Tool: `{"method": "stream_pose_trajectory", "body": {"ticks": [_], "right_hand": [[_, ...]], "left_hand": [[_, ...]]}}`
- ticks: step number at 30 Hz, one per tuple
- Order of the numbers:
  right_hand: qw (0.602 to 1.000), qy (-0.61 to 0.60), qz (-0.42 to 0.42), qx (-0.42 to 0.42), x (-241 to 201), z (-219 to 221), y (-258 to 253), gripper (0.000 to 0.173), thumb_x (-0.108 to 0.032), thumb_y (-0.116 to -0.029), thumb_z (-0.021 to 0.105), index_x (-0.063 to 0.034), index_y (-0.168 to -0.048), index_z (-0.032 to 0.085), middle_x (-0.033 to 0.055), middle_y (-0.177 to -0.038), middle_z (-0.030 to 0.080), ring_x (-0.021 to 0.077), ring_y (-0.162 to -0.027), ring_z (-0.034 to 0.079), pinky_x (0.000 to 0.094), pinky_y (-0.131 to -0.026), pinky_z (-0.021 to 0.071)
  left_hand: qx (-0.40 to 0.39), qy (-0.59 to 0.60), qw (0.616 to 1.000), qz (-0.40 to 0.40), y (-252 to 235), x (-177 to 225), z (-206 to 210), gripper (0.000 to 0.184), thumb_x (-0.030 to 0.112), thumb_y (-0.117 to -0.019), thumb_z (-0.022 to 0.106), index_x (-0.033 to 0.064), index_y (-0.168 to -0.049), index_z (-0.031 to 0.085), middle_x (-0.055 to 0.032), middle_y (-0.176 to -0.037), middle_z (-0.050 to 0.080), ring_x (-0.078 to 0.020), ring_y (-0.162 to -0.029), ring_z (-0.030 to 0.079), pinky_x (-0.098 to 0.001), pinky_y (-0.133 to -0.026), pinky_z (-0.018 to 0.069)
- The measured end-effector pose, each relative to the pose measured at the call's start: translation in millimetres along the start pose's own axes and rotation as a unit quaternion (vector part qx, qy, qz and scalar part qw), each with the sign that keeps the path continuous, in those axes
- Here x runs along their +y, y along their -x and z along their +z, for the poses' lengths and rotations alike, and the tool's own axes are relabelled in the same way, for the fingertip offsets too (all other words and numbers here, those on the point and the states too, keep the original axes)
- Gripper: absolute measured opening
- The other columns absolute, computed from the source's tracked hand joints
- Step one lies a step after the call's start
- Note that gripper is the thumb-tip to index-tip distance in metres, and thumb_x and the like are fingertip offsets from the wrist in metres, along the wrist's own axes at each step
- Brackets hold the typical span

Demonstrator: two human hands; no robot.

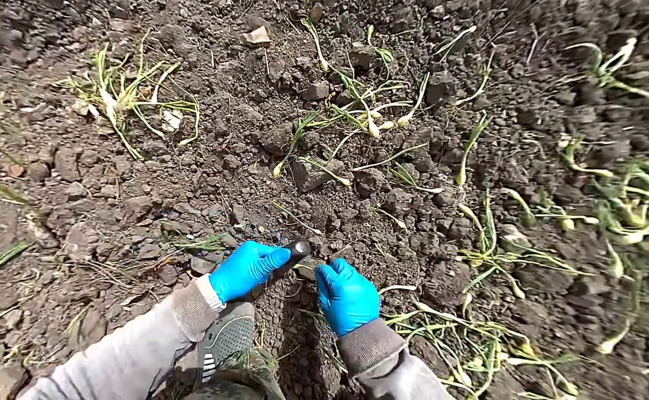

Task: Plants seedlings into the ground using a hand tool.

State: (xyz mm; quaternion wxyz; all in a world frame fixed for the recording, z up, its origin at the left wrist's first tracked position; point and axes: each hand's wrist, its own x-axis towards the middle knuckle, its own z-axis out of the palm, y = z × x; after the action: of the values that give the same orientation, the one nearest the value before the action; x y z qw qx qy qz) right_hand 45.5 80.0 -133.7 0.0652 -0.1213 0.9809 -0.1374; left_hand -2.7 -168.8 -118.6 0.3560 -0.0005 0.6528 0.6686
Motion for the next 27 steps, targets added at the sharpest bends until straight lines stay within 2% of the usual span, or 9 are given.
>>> {"method": "stream_pose_trajectory", "body": {"ticks": [2,6,9,12,14,18,22,24,27], "right_hand": [[0.993,0.043,-0.009,-0.112,-14.9,1.4,-22.2,0.013,-0.015,-0.0903,0.067,-0.0071,-0.089,0.077,0.0153,-0.089,0.071,0.0346,-0.081,0.072,0.0518,-0.065,0.0585],[0.887,0.086,0.074,-0.447,-63.6,29.1,-53.1,0.029,-0.009,-0.103,0.05,-0.0011,-0.125,0.068,0.0226,-0.127,0.066,0.04,-0.118,0.065,0.0551,-0.098,0.0523],[0.926,0.059,0.053,-0.368,-57.9,35.6,-43.4,0.038,-0.031,-0.1042,0.051,-0.0022,-0.118,0.071,0.0203,-0.123,0.069,0.0374,-0.115,0.067,0.0547,-0.093,0.0543],[0.992,0.022,0.056,-0.112,-27.4,37.9,-53.3,0.038,-0.035,-0.0946,0.067,-0.0043,-0.115,0.074,0.0207,-0.107,0.073,0.0398,-0.097,0.073,0.0573,-0.075,0.0589],[0.982,0.036,0.127,-0.132,-19.2,31.1,-83.9,0.04,-0.033,-0.0994,0.065,-0.0103,-0.132,0.067,0.0203,-0.112,0.073,0.0418,-0.1,0.072,0.0612,-0.077,0.0567],[0.959,0.06,0.149,-0.232,-17.2,25.5,-117.0,0.03,-0.027,-0.1062,0.051,-0.0149,-0.128,0.068,0.0175,-0.098,0.077,0.0416,-0.091,0.075,0.0623,-0.074,0.0562],[0.993,-0.057,-0.053,-0.094,1.8,42.4,-66.0,0.034,-0.035,-0.1013,0.057,-0.0089,-0.107,0.077,0.0108,-0.094,0.078,0.0297,-0.085,0.077,0.0529,-0.072,0.0627],[0.994,-0.065,-0.087,-0.032,3.6,44.5,-52.5,0.031,-0.034,-0.0985,0.058,-0.0093,-0.097,0.078,0.0088,-0.087,0.077,0.0264,-0.08,0.077,0.0474,-0.068,0.0632],[0.997,-0.069,-0.034,0.007,-3.7,31.4,-54.1,0.026,-0.016,-0.0945,0.059,-0.0036,-0.108,0.077,0.0137,-0.082,0.077,0.0325,-0.073,0.076,0.0518,-0.064,0.0617]], "left_hand": [[0.032,0.063,0.997,-0.037,4.6,-22.0,-0.4,0.067,0.074,-0.0939,0.05,0.0142,-0.064,0.057,0.0059,-0.049,0.041,-0.0027,-0.041,0.039,-0.0197,-0.041,0.0321],[0.084,0.167,0.982,-0.015,43.5,15.1,-24.8,0.064,0.076,-0.0913,0.052,0.0161,-0.07,0.057,0.0063,-0.048,0.042,-0.0006,-0.037,0.038,-0.0156,-0.036,0.0314],[0.09,0.173,0.973,0.126,69.0,39.2,-47.8,0.061,0.073,-0.0923,0.052,0.0145,-0.086,0.068,0.0076,-0.052,0.047,0.0009,-0.041,0.041,-0.0146,-0.04,0.0347],[0.147,0.142,0.965,0.162,61.3,32.7,-50.5,0.065,0.074,-0.0902,0.054,0.0122,-0.096,0.073,0.0074,-0.053,0.049,-0.0002,-0.041,0.041,-0.0159,-0.04,0.0362],[0.179,0.119,0.972,0.098,48.2,13.0,-48.2,0.069,0.081,-0.0841,0.056,0.0137,-0.088,0.073,0.0069,-0.052,0.048,-0.0012,-0.041,0.042,-0.0171,-0.04,0.0368],[0.168,0.191,0.961,0.104,40.8,14.5,-64.7,0.061,0.077,-0.0885,0.055,0.0175,-0.077,0.061,0.0067,-0.051,0.046,-0.0001,-0.039,0.04,-0.0153,-0.038,0.0338],[0.09,0.201,0.946,0.237,58.0,70.3,-86.1,0.065,0.075,-0.089,0.055,0.0143,-0.107,0.068,0.0052,-0.062,0.054,-0.0016,-0.047,0.046,-0.0158,-0.042,0.0385],[0.072,0.143,0.961,0.224,50.2,97.4,-86.0,0.061,0.07,-0.0919,0.058,0.0099,-0.097,0.07,0.0067,-0.058,0.052,0.0009,-0.045,0.045,-0.0136,-0.04,0.0356],[0.055,-0.045,0.991,0.111,4.7,69.6,-69.7,0.056,0.062,-0.098,0.055,0.0114,-0.085,0.074,0.008,-0.056,0.05,0.0011,-0.047,0.044,-0.0178,-0.043,0.0365]]}}
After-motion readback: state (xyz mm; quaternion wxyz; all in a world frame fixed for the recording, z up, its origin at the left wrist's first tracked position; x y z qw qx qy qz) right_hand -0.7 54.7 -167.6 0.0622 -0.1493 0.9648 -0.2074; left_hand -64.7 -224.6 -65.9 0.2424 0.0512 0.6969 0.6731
